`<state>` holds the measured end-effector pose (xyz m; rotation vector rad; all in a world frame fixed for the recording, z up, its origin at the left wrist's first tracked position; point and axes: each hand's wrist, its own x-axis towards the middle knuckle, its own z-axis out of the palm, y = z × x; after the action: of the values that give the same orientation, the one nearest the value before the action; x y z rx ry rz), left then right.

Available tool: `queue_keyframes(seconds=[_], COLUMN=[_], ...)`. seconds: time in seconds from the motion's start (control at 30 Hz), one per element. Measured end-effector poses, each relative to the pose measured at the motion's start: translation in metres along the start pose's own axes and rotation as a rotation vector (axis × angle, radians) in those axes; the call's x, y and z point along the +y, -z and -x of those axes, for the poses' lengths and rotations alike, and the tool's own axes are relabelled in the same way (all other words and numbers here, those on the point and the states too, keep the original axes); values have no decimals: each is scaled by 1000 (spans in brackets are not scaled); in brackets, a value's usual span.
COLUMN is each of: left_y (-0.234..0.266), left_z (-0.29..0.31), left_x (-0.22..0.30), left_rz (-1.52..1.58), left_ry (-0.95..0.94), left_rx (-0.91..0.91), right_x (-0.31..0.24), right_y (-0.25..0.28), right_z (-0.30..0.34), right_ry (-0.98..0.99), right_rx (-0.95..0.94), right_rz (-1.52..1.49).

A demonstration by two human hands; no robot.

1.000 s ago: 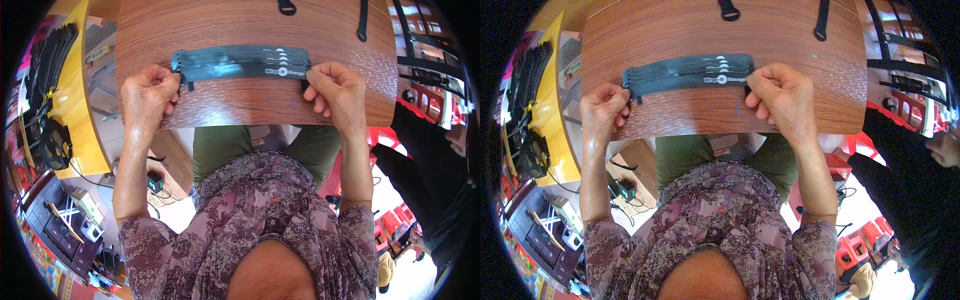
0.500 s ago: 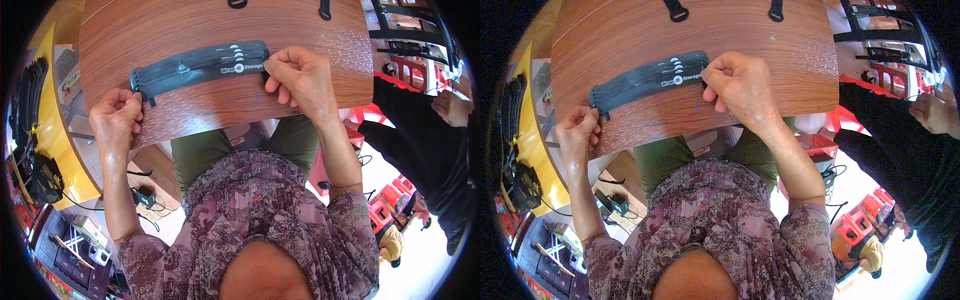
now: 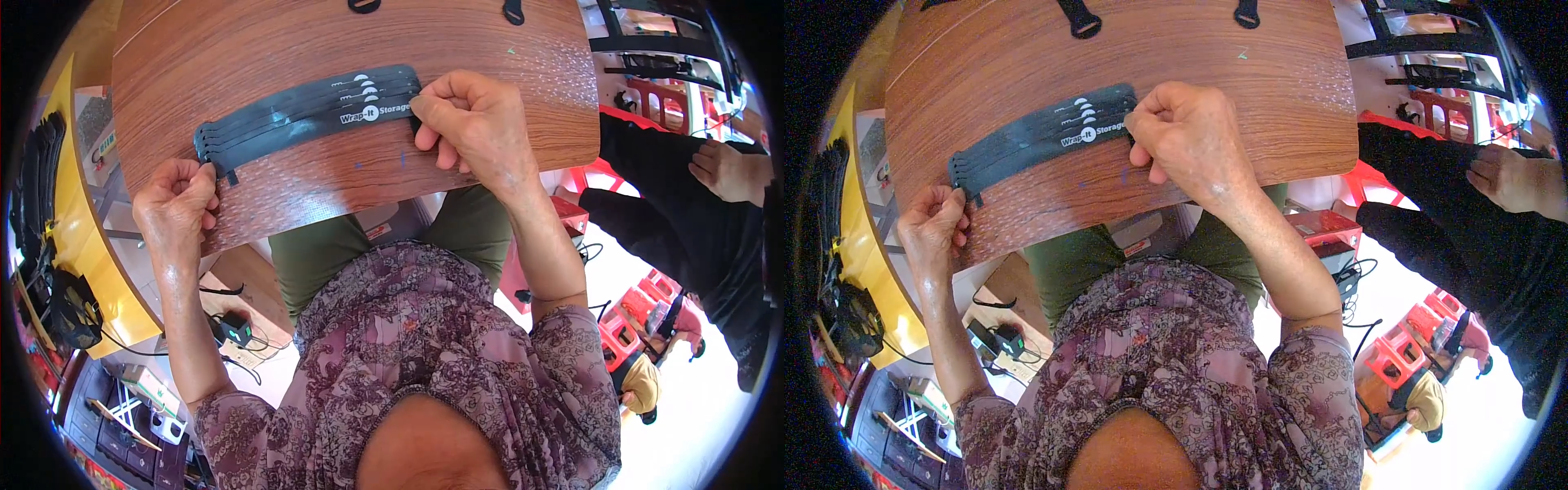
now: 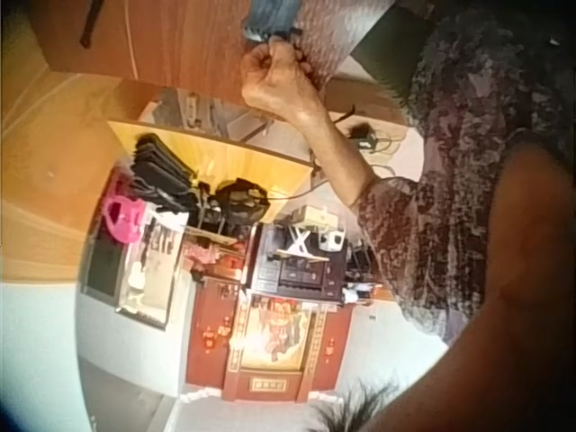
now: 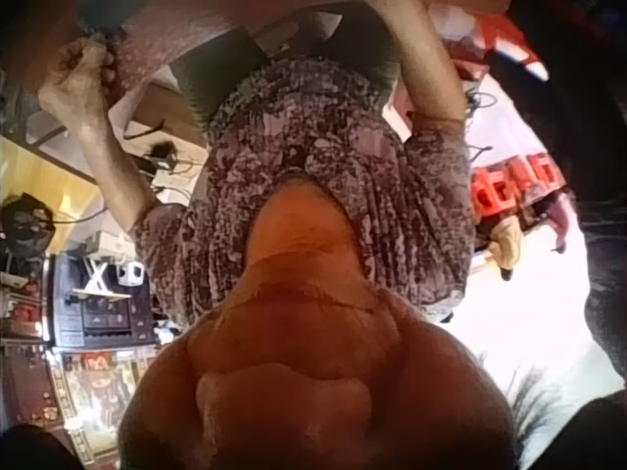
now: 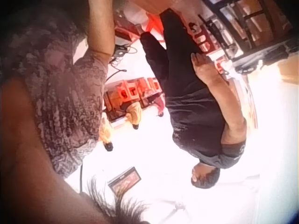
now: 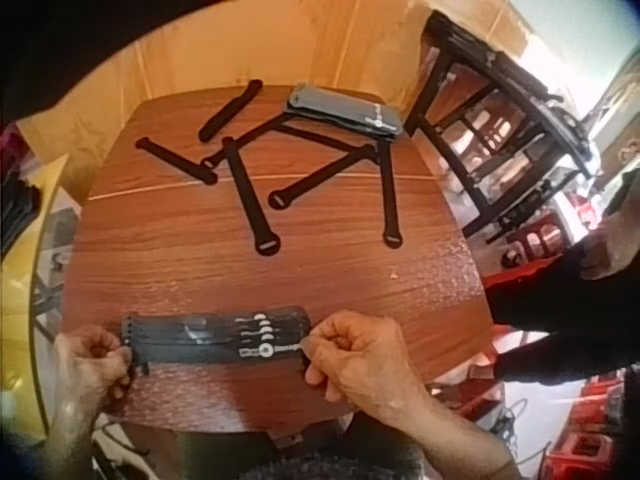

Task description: Organize and align black storage straps on a table for inspection or packaging.

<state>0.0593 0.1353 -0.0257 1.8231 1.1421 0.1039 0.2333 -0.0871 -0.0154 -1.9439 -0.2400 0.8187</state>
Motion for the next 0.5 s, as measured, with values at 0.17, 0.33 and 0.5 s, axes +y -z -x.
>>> queue_keyframes(seconds=[0.17,0.33,0.5], left_y=[0,0,-2], left_z=[2,1,4], left_x=[6,5,11], left_rz=[50,18,-24], left_ry=[31,16,43], left_rx=[5,4,16], right_x=[-1,-4,-6], right_y=[0,0,1], right_z=[-1,-1,-1], right_ry=[3,-21,-40], right_rx=[-1,3,11], right_rz=[-3,1,55])
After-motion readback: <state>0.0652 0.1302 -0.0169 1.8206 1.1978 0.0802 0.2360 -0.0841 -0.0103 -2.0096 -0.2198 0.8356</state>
